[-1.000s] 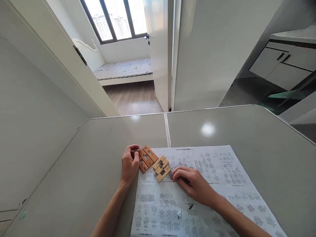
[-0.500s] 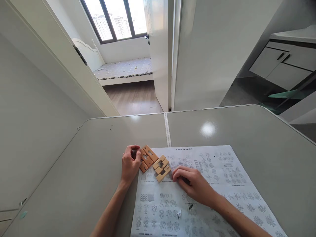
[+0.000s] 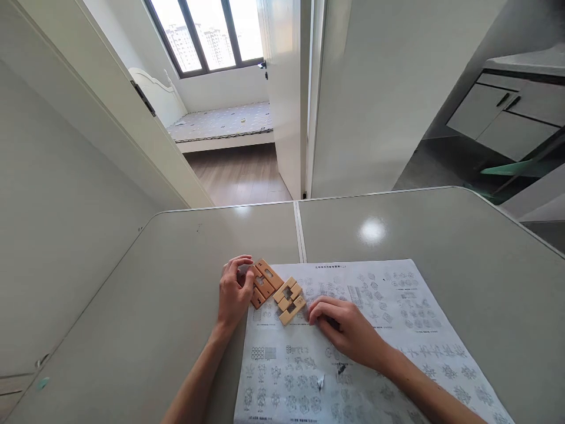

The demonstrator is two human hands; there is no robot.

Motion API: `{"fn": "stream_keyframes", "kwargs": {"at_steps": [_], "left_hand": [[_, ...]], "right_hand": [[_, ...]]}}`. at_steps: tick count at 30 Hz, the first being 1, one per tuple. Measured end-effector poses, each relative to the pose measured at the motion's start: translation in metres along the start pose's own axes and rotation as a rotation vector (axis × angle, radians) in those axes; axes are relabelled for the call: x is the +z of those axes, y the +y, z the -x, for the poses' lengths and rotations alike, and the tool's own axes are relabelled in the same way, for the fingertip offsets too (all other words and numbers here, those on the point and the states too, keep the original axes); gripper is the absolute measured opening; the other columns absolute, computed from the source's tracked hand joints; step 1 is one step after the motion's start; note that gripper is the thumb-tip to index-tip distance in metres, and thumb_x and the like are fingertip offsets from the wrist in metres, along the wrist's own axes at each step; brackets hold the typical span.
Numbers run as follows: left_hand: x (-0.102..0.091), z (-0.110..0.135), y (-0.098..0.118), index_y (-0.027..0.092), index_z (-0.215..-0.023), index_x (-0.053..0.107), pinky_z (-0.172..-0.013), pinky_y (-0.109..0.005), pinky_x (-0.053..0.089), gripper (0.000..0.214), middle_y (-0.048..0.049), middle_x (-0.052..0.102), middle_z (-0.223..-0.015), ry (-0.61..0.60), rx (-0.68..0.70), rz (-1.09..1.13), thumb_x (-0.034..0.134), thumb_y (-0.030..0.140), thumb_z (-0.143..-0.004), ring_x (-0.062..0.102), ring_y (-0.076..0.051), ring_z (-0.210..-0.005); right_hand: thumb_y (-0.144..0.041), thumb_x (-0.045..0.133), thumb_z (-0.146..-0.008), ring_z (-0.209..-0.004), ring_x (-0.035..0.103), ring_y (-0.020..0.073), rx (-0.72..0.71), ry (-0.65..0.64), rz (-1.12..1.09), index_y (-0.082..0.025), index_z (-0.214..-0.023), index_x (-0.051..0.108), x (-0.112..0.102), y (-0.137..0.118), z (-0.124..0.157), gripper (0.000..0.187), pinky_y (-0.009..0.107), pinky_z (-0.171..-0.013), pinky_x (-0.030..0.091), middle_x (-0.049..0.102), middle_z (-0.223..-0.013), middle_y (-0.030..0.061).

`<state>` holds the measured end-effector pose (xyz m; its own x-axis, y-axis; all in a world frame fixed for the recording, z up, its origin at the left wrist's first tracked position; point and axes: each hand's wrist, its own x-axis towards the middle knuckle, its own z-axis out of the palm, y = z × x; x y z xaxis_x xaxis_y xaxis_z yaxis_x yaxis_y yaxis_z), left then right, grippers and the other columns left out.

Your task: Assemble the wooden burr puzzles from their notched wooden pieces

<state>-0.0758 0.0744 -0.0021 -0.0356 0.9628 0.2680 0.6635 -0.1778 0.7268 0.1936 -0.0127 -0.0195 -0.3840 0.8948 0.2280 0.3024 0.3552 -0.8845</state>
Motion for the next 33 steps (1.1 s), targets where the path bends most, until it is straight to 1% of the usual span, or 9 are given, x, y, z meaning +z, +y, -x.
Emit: {"fn": "stream_keyframes", "kwargs": {"at_steps": [2,3,5,7,11,15,23,29,33], "left_hand": [[0.0007,0.0008,0.0021,0.025,-0.106,0.068,-0.088,-0.039,0.058,0.019,-0.0083,0.067,-0.135,-0.027,0.067,0.0,0.052,0.03,-0.098,0.059,-0.028,-0.127],[0.0014,0.0012,0.0029,0.025,-0.107,0.068,-0.094,-0.042,0.057,0.02,-0.0076,0.067,-0.138,-0.039,0.111,-0.011,0.051,0.03,-0.1,0.056,-0.028,-0.132],[0.003,0.0019,0.0039,0.026,-0.11,0.069,-0.11,-0.049,0.049,0.021,-0.0058,0.067,-0.14,-0.062,0.208,-0.052,0.05,0.03,-0.102,0.052,-0.028,-0.139],[0.0045,0.0025,0.0044,0.027,-0.113,0.069,-0.12,-0.053,0.039,0.022,-0.0044,0.068,-0.141,-0.091,0.286,-0.093,0.05,0.028,-0.103,0.049,-0.027,-0.144],[0.0055,0.0031,0.0052,0.028,-0.114,0.069,-0.119,-0.053,0.039,0.023,-0.004,0.07,-0.139,-0.159,0.314,-0.098,0.048,0.027,-0.103,0.048,-0.027,-0.146],[0.0051,0.0033,0.0065,0.028,-0.114,0.069,-0.118,-0.052,0.042,0.023,-0.0037,0.075,-0.131,-0.179,0.308,-0.052,0.048,0.028,-0.103,0.051,-0.026,-0.143],[0.0075,0.0037,0.0047,0.029,-0.112,0.07,-0.118,-0.053,0.041,0.021,-0.0042,0.077,-0.124,-0.167,0.304,-0.087,0.051,0.03,-0.103,0.051,-0.028,-0.142],[0.0075,0.0039,0.0044,0.029,-0.112,0.07,-0.116,-0.053,0.045,0.02,-0.0049,0.078,-0.119,-0.15,0.31,-0.091,0.053,0.029,-0.102,0.054,-0.029,-0.137],[0.0073,0.004,0.005,0.028,-0.113,0.07,-0.115,-0.053,0.046,0.02,-0.0061,0.077,-0.117,-0.154,0.286,-0.111,0.053,0.03,-0.102,0.054,-0.029,-0.137]], "right_hand": [[-0.01,0.051,-0.099,-0.085,0.071,0.0176,-0.001,0.001,-0.001,-0.024,-0.088,0.065,0.0,-0.0001,-0.0002,0.023,0.028,-0.072,0.053,0.075,-0.1,0.0035],[-0.01,0.05,-0.099,-0.085,0.071,0.0175,-0.002,0.001,-0.001,-0.024,-0.088,0.065,0.0001,0.0001,-0.0003,0.023,0.028,-0.072,0.052,0.075,-0.1,0.0035],[-0.01,0.05,-0.099,-0.083,0.07,0.0172,-0.003,0.0,0.002,-0.024,-0.088,0.065,0.0002,0.0007,-0.0004,0.023,0.027,-0.07,0.051,0.075,-0.1,0.0035],[-0.01,0.05,-0.099,-0.082,0.07,0.0172,-0.001,-0.001,0.007,-0.024,-0.088,0.066,0.0003,0.0012,-0.0004,0.023,0.028,-0.069,0.051,0.075,-0.099,0.0036],[-0.011,0.05,-0.099,-0.083,0.07,0.0178,-0.004,0.002,0.006,-0.023,-0.088,0.066,0.0001,0.0008,-0.0004,0.024,0.029,-0.071,0.053,0.075,-0.099,0.004],[-0.012,0.05,-0.1,-0.085,0.071,0.0179,-0.007,0.008,0.007,-0.024,-0.087,0.066,0.0,0.0008,-0.0004,0.024,0.029,-0.074,0.054,0.075,-0.099,0.0042],[-0.012,0.05,-0.1,-0.084,0.071,0.0183,-0.011,0.004,0.015,-0.024,-0.087,0.067,-0.0003,0.0007,-0.0007,0.024,0.029,-0.073,0.055,0.075,-0.098,0.0048],[-0.01,0.051,-0.098,-0.082,0.07,0.0172,-0.004,0.01,0.014,-0.024,-0.087,0.067,-0.0001,0.0,-0.0005,0.024,0.028,-0.07,0.053,0.075,-0.099,0.0031],[-0.01,0.051,-0.099,-0.082,0.07,0.0178,-0.013,0.013,0.018,-0.024,-0.087,0.066,-0.0005,-0.0003,-0.0009,0.024,0.029,-0.071,0.054,0.075,-0.098,0.0036]]}}
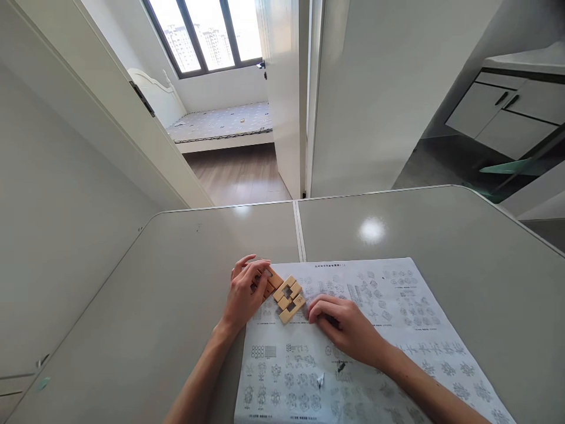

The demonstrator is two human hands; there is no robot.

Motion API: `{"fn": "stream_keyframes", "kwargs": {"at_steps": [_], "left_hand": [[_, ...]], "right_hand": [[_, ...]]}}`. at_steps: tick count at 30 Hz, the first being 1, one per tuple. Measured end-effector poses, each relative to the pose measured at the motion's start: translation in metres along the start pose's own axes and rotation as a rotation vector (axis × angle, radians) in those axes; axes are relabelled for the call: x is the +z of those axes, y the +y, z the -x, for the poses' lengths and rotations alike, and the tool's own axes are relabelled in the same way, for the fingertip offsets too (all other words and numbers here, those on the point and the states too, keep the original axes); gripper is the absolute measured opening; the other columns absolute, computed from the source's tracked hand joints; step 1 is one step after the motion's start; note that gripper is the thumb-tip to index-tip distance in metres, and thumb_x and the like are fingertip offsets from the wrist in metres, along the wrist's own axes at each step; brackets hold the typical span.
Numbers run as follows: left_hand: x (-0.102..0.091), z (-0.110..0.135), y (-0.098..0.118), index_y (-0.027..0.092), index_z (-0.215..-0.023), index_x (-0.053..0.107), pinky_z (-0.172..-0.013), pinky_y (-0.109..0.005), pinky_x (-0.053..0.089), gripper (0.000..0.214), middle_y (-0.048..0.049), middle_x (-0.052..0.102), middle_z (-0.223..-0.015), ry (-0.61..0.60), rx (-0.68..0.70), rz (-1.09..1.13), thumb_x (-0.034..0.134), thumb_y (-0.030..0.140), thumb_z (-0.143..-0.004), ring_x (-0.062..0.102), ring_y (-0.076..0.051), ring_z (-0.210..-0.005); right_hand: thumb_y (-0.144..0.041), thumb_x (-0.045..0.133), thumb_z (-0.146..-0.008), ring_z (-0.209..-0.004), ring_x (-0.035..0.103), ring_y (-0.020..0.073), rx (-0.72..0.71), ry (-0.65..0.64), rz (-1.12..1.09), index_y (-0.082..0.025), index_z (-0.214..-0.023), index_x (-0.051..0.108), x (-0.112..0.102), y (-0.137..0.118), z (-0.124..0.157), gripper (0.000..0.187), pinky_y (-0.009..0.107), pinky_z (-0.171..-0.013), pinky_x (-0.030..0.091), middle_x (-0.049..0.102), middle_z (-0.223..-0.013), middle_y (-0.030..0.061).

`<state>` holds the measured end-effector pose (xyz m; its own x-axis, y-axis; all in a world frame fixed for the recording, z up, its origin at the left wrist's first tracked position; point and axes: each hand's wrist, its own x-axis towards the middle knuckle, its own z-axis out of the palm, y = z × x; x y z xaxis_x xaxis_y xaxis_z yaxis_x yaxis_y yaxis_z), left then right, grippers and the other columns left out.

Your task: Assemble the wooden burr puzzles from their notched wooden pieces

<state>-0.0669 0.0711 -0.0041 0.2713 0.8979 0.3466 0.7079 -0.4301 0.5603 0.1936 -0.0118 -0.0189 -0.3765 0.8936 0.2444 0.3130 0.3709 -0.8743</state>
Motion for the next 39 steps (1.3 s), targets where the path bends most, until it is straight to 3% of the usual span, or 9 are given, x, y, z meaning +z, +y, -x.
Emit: {"fn": "stream_keyframes", "kwargs": {"at_steps": [27,34,39], "left_hand": [[0.002,0.002,-0.003,0.026,-0.109,0.068,-0.104,-0.044,0.052,0.017,-0.0059,0.074,-0.119,0.017,0.044,-0.048,0.052,0.028,-0.104,0.063,-0.025,-0.116],[-0.009,0.019,-0.005,0.026,-0.11,0.067,-0.104,-0.043,0.052,0.014,-0.004,0.073,-0.119,0.027,0.072,-0.094,0.054,0.026,-0.105,0.061,-0.024,-0.117],[-0.022,0.044,0.005,0.026,-0.111,0.067,-0.104,-0.044,0.05,0.016,-0.004,0.072,-0.122,0.02,0.01,-0.136,0.052,0.026,-0.106,0.059,-0.025,-0.119]], "right_hand": [[-0.009,0.05,-0.098,-0.085,0.069,0.0178,0.013,-0.011,-0.04,-0.024,-0.088,0.065,0.0,0.0,0.001,0.024,0.029,-0.074,0.052,0.074,-0.099,0.0028],[-0.008,0.051,-0.097,-0.085,0.069,0.0178,0.013,-0.017,-0.04,-0.024,-0.088,0.065,0.001,0.001,0.002,0.024,0.03,-0.075,0.052,0.074,-0.099,0.002],[-0.008,0.05,-0.098,-0.087,0.07,0.018,0.018,-0.023,-0.042,-0.025,-0.089,0.064,0.001,0.002,0.003,0.024,0.03,-0.079,0.053,0.074,-0.101,0.0016]]}}
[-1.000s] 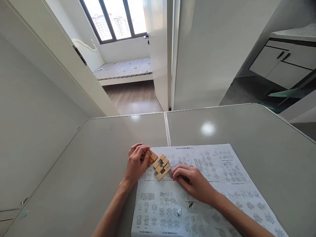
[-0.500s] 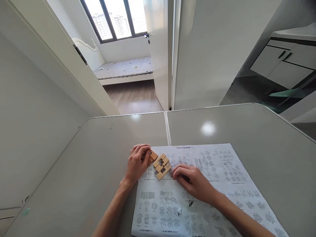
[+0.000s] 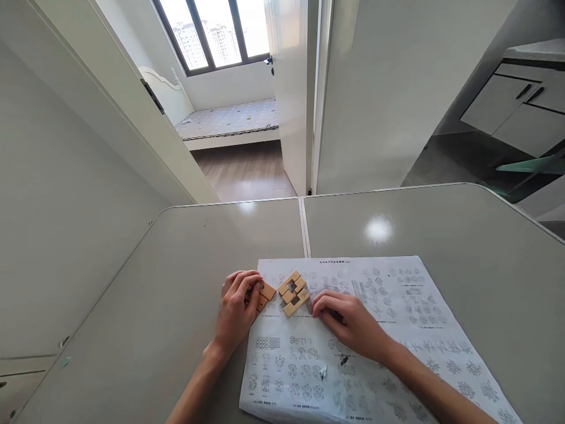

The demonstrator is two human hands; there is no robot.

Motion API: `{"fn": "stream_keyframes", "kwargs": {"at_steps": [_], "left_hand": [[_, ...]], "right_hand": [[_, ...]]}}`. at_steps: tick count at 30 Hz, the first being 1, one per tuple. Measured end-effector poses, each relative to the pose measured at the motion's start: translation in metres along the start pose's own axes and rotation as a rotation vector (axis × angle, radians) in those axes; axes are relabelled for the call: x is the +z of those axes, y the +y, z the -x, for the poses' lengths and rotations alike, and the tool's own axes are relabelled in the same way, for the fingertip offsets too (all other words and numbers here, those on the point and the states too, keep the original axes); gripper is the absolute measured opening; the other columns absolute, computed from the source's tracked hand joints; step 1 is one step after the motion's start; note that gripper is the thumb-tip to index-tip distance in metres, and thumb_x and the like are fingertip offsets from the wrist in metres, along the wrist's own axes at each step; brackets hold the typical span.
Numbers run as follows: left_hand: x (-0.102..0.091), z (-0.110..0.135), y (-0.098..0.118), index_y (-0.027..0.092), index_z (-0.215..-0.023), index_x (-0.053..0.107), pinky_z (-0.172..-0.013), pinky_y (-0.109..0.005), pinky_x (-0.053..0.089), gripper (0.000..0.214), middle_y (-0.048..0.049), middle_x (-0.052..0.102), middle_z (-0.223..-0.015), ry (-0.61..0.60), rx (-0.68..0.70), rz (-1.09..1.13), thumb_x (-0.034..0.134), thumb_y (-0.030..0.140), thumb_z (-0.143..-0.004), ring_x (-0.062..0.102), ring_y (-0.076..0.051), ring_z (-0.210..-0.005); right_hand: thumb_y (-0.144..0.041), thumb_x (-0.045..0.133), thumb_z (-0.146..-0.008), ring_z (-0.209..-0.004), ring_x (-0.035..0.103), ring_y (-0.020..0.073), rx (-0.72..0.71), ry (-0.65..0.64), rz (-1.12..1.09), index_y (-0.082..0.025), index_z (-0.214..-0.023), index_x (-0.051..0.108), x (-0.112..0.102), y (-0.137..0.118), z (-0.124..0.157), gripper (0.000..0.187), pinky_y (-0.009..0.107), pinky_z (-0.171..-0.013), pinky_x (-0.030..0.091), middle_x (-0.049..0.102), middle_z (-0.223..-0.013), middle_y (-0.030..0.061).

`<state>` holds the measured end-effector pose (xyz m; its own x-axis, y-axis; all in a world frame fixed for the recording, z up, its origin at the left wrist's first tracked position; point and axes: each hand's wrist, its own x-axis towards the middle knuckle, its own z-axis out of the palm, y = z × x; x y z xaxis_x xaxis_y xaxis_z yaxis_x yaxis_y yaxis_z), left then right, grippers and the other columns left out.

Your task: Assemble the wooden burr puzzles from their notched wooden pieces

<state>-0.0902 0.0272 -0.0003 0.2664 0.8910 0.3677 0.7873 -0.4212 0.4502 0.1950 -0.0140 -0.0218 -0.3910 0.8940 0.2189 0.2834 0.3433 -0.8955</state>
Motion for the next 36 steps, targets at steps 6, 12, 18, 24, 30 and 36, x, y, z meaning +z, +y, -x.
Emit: {"fn": "stream_keyframes", "kwargs": {"at_steps": [6,12,18,24,30,36], "left_hand": [[-0.007,0.036,0.022,0.029,-0.113,0.069,-0.103,-0.045,0.048,0.016,-0.0024,0.072,-0.125,0.012,-0.102,-0.043,0.054,0.028,-0.105,0.058,-0.027,-0.121],[0.002,0.069,0.057,0.031,-0.116,0.069,-0.103,-0.05,0.047,0.022,-0.0022,0.071,-0.129,0.052,-0.222,-0.08,0.052,0.024,-0.105,0.056,-0.03,-0.126],[0.008,0.097,0.076,0.031,-0.126,0.065,-0.108,-0.052,0.05,0.032,-0.0046,0.062,-0.145,0.02,-0.232,-0.011,0.043,0.019,-0.106,0.053,-0.029,-0.138],[-0.009,0.111,0.064,0.032,-0.135,0.058,-0.111,-0.045,0.054,0.033,-0.0066,0.057,-0.151,-0.059,-0.181,0.071,0.051,0.022,-0.104,0.056,-0.027,-0.139],[-0.043,0.103,0.046,0.035,-0.144,0.053,-0.105,-0.042,0.06,0.067,-0.0072,0.058,-0.152,-0.367,-0.019,0.108,0.081,0.025,-0.085,0.062,-0.029,-0.133],[-0.063,0.083,0.04,0.042,-0.152,0.046,-0.104,-0.044,0.062,0.093,-0.0035,0.06,-0.152,-0.52,0.012,0.088,0.088,0.016,-0.074,0.064,-0.029,-0.129]], "right_hand": [[-0.009,0.05,-0.098,-0.086,0.07,0.0183,0.004,-0.005,0.008,-0.025,-0.088,0.064,0.0,0.001,0.001,0.023,0.03,-0.077,0.052,0.074,-0.1,0.0021],[-0.01,0.05,-0.099,-0.088,0.071,0.0187,0.01,-0.007,0.001,-0.024,-0.088,0.065,0.0,0.001,0.001,0.023,0.03,-0.077,0.052,0.074,-0.101,0.0031],[-0.01,0.051,-0.099,-0.088,0.07,0.0179,0.002,-0.008,0.009,-0.025,-0.088,0.065,-0.001,0.0,0.001,0.023,0.029,-0.077,0.053,0.074,-0.101,0.0022],[-0.013,0.05,-0.1,-0.084,0.069,0.018,-0.003,-0.002,0.024,-0.024,-0.088,0.066,-0.002,-0.001,0.001,0.022,0.029,-0.07,0.051,0.075,-0.1,0.0037],[-0.014,0.05,-0.101,-0.082,0.069,0.0179,-0.002,-0.009,0.026,-0.024,-0.088,0.066,-0.002,-0.001,0.001,0.022,0.029,-0.069,0.052,0.075,-0.1,0.0043],[-0.014,0.051,-0.101,-0.088,0.07,0.0195,0.009,-0.013,0.022,-0.024,-0.088,0.066,-0.002,-0.001,0.001,0.022,0.032,-0.076,0.054,0.075,-0.101,0.0047]]}}
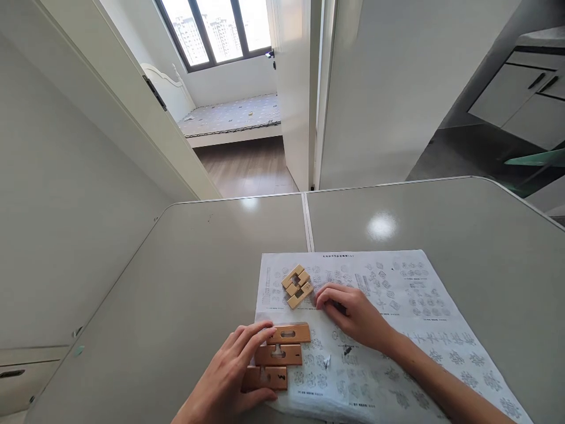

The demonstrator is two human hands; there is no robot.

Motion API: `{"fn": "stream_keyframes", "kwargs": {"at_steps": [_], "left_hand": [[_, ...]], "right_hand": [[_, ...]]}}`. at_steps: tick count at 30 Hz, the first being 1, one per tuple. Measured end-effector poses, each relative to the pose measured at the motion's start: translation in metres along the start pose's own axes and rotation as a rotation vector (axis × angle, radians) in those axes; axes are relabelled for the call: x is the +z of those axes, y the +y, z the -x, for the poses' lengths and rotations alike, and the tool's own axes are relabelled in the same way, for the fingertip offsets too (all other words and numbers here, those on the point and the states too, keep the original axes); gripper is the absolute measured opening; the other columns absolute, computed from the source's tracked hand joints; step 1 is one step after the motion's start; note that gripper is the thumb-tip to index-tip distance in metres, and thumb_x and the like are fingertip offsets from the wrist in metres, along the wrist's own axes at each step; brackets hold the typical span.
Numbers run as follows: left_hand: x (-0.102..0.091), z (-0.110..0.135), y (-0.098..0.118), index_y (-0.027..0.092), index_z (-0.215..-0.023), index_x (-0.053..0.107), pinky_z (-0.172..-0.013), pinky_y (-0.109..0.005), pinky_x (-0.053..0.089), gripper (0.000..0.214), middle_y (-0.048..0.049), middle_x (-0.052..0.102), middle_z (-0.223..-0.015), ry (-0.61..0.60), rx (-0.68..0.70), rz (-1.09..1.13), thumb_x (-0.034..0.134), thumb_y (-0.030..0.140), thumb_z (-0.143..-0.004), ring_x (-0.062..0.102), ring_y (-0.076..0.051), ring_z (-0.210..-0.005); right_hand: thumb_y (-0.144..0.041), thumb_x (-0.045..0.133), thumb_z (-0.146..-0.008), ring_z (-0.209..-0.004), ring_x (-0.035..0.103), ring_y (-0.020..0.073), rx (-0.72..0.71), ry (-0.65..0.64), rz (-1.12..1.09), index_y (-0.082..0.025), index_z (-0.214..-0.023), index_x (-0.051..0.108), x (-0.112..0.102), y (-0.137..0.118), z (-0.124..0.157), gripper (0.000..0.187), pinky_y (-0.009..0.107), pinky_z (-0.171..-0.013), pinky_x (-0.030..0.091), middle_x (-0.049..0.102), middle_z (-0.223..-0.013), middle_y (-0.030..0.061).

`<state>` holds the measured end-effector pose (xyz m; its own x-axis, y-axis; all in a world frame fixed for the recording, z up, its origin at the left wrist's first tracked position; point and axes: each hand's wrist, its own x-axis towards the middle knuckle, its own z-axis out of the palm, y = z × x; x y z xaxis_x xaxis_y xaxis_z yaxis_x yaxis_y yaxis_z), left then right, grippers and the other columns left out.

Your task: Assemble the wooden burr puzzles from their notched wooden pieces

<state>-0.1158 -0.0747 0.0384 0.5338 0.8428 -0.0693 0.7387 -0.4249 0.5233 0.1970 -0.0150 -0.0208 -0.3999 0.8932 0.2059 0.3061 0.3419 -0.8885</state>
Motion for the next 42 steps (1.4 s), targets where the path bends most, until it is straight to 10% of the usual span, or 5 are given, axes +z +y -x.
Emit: {"fn": "stream_keyframes", "kwargs": {"at_steps": [17,42], "left_hand": [[0.04,-0.044,0.043,0.032,-0.14,0.052,-0.103,-0.049,0.061,0.081,-0.0095,0.06,-0.145,0.065,0.031,0.012,0.089,0.021,-0.069,0.063,-0.034,-0.128],[0.075,-0.099,0.069,0.028,-0.136,0.05,-0.117,-0.06,0.047,0.068,-0.0121,0.055,-0.147,0.15,0.131,0.082,0.086,0.031,-0.079,0.05,-0.037,-0.142]], "right_hand": [[-0.012,0.05,-0.094,-0.087,0.069,0.0208,0.083,0.069,-0.106,-0.023,-0.087,0.069,-0.011,0.003,-0.003,0.023,0.032,-0.072,0.05,0.076,-0.097,0.0048],[-0.029,0.06,-0.094,-0.06,0.05,0.0148,0.295,0.527,-0.448,-0.023,-0.078,0.062,-0.008,0.015,-0.005,0.017,0.028,-0.059,0.045,0.056,-0.07,-0.0013]]}}
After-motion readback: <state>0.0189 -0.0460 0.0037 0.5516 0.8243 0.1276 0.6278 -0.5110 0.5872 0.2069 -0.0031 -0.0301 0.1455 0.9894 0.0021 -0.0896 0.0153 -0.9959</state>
